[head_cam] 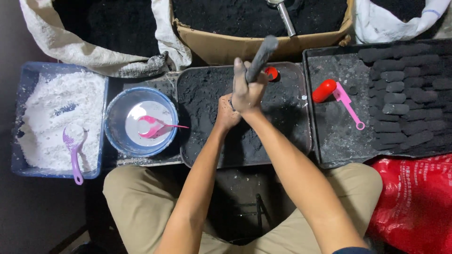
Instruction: The person kneads a dark powder mixture on a flat tray, then packs the material into a cylindrical metal mold. They use a hammer to repeatedly strike the top of the mold, compacting the powder inside to form a solid briquette.
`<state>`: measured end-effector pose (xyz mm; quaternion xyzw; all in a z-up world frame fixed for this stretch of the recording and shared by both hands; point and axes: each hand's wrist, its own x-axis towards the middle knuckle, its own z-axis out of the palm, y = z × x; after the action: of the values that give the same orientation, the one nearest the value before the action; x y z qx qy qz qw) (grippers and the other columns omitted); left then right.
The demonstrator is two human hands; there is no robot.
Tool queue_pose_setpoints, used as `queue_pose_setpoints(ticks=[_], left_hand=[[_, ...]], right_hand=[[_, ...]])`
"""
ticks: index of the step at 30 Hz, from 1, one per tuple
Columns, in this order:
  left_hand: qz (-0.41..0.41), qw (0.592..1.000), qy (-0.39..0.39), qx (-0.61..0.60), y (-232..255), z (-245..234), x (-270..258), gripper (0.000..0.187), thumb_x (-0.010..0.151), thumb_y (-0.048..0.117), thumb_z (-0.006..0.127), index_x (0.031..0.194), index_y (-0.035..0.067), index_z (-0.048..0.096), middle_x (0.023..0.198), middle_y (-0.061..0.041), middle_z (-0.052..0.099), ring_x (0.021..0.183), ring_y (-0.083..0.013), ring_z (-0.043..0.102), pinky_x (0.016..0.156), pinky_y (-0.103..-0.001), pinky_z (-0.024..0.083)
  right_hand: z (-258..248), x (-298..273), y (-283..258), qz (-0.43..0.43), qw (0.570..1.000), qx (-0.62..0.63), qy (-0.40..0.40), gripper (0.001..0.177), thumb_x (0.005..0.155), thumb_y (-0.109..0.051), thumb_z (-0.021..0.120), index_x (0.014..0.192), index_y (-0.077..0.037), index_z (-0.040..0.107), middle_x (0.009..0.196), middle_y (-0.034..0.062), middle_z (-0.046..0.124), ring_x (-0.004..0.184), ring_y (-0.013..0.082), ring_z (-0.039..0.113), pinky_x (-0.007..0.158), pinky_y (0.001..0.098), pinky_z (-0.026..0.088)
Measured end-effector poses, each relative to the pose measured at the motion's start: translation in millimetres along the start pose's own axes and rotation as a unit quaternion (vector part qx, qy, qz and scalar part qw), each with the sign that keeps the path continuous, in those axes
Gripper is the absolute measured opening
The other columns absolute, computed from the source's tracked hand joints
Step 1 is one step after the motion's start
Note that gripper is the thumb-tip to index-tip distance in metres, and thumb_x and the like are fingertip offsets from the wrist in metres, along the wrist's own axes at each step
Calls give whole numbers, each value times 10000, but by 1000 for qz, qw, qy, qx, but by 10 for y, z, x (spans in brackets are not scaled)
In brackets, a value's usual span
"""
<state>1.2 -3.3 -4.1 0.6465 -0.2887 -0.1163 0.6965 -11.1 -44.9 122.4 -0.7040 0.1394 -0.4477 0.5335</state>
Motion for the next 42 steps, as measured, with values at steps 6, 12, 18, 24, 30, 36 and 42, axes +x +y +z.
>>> queue_pose_setpoints(ticks=[6, 12, 18, 24, 30, 36, 42], left_hand=[[2, 1000, 0, 8, -54, -40, 12, 152, 559, 73, 465, 431, 57, 386, 329, -49, 328, 424, -58, 325, 357, -201, 271], [-17, 1000, 6, 6, 49, -2, 37, 188, 588, 84, 487, 438, 37, 383, 339, -84, 316, 447, -56, 332, 374, -204, 276], [-31, 999, -7, 12, -161, -21, -1, 216, 620, 135, 544, 457, 51, 431, 362, -78, 388, 454, -60, 339, 399, -234, 309], [-15, 1000, -7, 12, 106, -20, 3, 111, 571, 59, 526, 493, 14, 460, 402, -119, 358, 493, -96, 357, 437, -269, 349], [-20, 1000, -11, -8, -243, -31, 9, 186, 607, 104, 552, 469, 54, 438, 381, -78, 423, 480, -68, 358, 407, -231, 320], [-26, 1000, -4, 1, -309, -40, -41, 212, 621, 110, 551, 454, 71, 428, 369, -53, 409, 457, -54, 343, 398, -215, 300], [-9, 1000, -17, 11, -288, -13, 191, 245, 638, 118, 551, 435, 90, 416, 355, -23, 392, 429, -36, 324, 388, -196, 275]], right_hand=[[-84, -52, 140, 68, 978, 46, -192, 433, 769, -229, 549, 379, -131, 386, 312, -27, 363, 301, 72, 337, 398, 171, 284], [-59, 38, -46, 16, 998, 63, -23, 449, 829, -192, 460, 395, -124, 366, 295, -18, 315, 288, 61, 331, 373, 168, 259], [-123, -17, 3, 43, 991, 111, -67, 445, 825, -160, 482, 398, -116, 364, 307, -18, 308, 284, 55, 328, 362, 157, 275], [-221, 83, -168, 65, 978, 172, -98, 468, 848, -132, 455, 396, -115, 333, 332, -5, 223, 279, 67, 261, 334, 174, 219], [-260, -13, -116, -2, 985, 27, -168, 461, 815, -204, 484, 371, -140, 378, 291, -29, 352, 274, 101, 369, 352, 172, 296], [-178, -25, 56, 3, 985, 14, -171, 443, 815, -174, 483, 393, -131, 358, 302, -29, 344, 286, 63, 311, 333, 143, 229], [-58, 3, -31, -23, 980, 70, -183, 459, 785, -94, 513, 380, -97, 297, 301, 3, 271, 289, 74, 224, 354, 164, 205]])
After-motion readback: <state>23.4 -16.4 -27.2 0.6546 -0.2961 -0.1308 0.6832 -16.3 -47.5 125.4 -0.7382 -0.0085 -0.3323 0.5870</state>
